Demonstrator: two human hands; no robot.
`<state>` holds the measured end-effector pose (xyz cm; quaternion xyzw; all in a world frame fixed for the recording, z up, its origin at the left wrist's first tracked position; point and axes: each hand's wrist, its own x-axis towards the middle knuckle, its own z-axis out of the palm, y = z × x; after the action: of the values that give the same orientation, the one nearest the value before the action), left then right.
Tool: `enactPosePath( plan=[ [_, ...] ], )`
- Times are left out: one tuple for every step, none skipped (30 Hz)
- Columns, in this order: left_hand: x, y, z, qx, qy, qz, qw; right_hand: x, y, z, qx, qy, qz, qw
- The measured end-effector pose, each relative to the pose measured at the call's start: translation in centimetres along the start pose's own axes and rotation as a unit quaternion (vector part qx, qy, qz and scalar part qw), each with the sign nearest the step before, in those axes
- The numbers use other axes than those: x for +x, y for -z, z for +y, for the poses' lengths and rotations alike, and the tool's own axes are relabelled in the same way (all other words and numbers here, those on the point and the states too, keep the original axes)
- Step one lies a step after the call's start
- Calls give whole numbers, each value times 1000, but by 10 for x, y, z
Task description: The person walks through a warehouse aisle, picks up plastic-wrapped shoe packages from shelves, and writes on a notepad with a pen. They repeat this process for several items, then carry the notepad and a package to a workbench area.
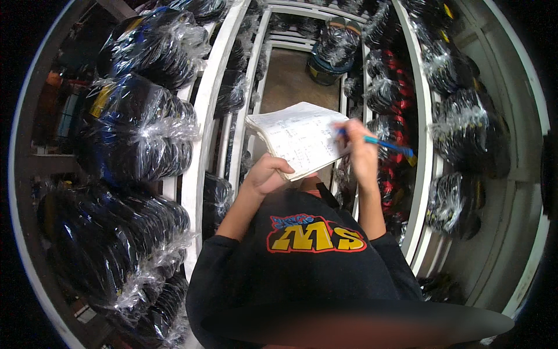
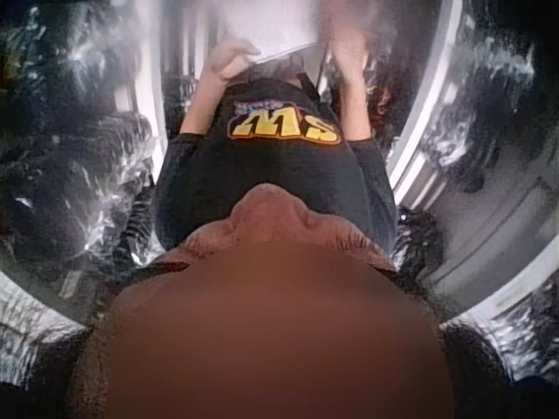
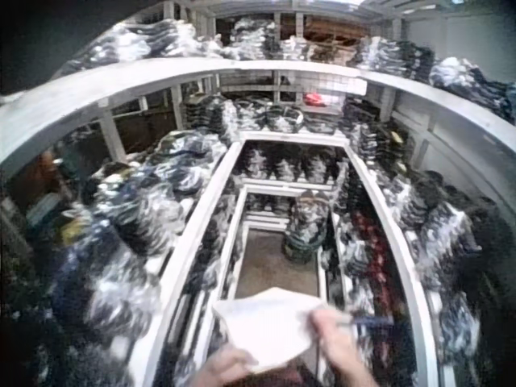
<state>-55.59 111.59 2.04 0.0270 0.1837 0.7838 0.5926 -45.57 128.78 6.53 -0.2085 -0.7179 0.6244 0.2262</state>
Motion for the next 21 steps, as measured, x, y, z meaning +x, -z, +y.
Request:
enactPosePath(
  plan=[
    [5,-1,1,15,-12,6,1000,3,-12,-3,45,-1,-39,998],
    [9,-2,2,26,-28,0,999,7,-19,-6,51,-44,-86,994],
    [13,-4,3,38,-42,28,998,12,-24,-7,43,-61,-120,990],
    [17,-7,4,47,-59,44,996,19,-30,-8,43,-63,-114,991],
    [21,-10,5,56,-78,59,994,26,-34,-8,46,-59,-113,991],
    [25,-16,6,55,-92,63,992,34,-32,-9,7,-37,-103,994],
    [29,-20,8,48,-107,63,991,42,-28,-9,19,-19,-112,993],
    [32,-26,9,41,-122,64,990,48,-25,-10,27,-11,-118,993],
    [35,-31,9,31,-142,45,988,53,-22,-10,32,-8,-121,992],
    [38,-36,11,30,-144,68,987,59,-18,-11,64,-35,-143,987],
    [42,-41,13,27,-153,69,985,65,-18,-11,64,-15,-148,987],
    [45,-45,14,23,-161,71,984,71,-17,-11,65,8,-156,986],
    [48,-48,16,22,-165,70,984,76,-17,-10,67,31,-164,984],
    [50,-50,17,22,-169,69,983,81,-16,-9,67,28,-174,982],
    [53,-52,19,21,-174,64,982,86,-15,-9,68,26,-183,980],
    [55,-53,19,21,-179,77,981,90,-15,-8,69,27,-194,978],
    [57,-54,20,19,-184,86,979,94,-15,-7,69,25,-205,976],
    [58,-54,20,20,-186,105,977,97,-15,-6,69,26,-215,974],
    [59,-55,20,19,-198,101,975,101,-15,-5,69,27,-226,971],
    [61,-55,19,20,-207,106,972,104,-15,-4,70,31,-232,970],
    [62,-56,19,21,-216,112,970,107,-16,-4,70,36,-238,968]
  ],
)
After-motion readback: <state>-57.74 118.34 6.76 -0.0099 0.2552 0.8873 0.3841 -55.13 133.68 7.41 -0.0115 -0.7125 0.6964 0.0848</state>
